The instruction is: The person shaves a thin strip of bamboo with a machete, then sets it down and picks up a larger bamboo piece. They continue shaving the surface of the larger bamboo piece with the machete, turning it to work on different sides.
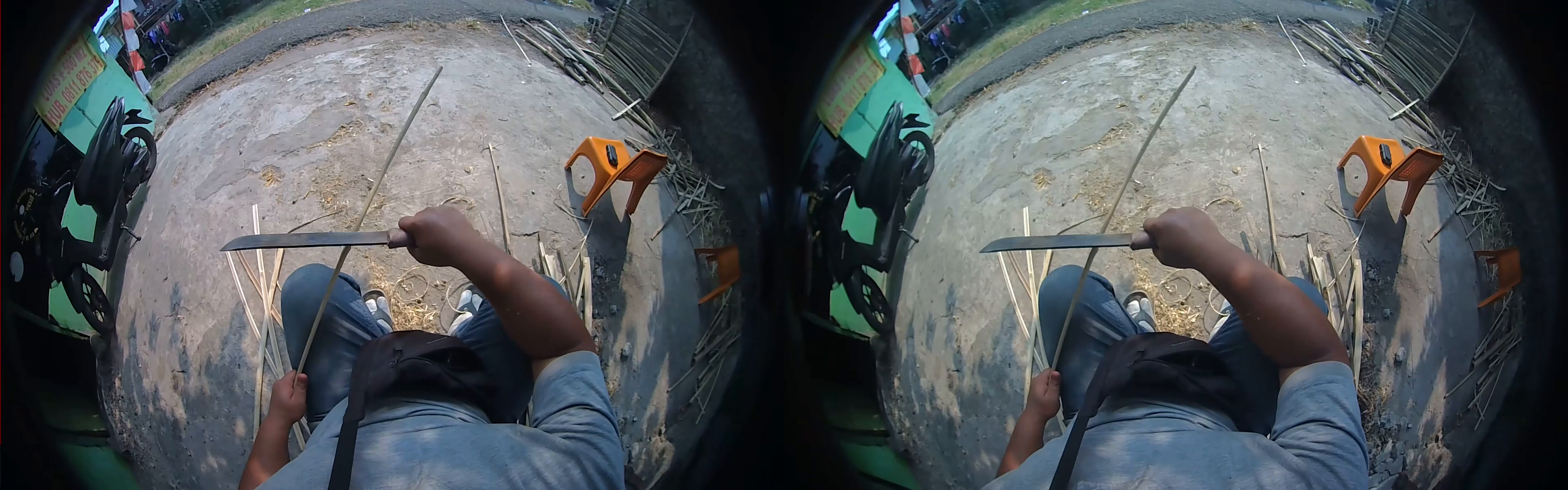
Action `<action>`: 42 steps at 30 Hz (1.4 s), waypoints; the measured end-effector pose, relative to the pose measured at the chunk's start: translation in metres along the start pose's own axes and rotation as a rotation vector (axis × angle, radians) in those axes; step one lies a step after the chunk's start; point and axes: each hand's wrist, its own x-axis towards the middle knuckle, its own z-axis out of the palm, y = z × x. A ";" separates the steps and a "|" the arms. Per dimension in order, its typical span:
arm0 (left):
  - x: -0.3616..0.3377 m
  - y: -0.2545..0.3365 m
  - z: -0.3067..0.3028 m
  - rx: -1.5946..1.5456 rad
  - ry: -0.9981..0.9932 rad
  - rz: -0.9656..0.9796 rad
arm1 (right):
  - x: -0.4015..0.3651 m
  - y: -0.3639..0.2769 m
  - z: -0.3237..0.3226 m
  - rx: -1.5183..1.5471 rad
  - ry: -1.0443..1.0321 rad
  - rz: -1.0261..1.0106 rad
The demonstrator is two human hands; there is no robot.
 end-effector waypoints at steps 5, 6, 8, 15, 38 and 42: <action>0.000 -0.001 0.001 0.007 0.016 0.013 | 0.003 -0.010 0.009 -0.010 0.113 -0.087; 0.000 -0.002 0.002 0.005 0.018 0.011 | 0.005 -0.008 0.009 -0.017 0.111 -0.084; 0.000 -0.002 0.003 -0.004 0.024 0.009 | 0.008 -0.004 0.013 -0.020 0.127 -0.089; -0.003 0.002 0.001 0.019 0.023 -0.023 | 0.012 0.017 0.014 -0.022 0.194 0.038; -0.002 0.001 0.001 0.025 0.011 -0.039 | 0.016 0.025 0.016 0.060 0.196 0.128; -0.003 0.013 -0.002 0.029 0.026 -0.022 | 0.013 0.028 0.016 0.098 0.202 0.124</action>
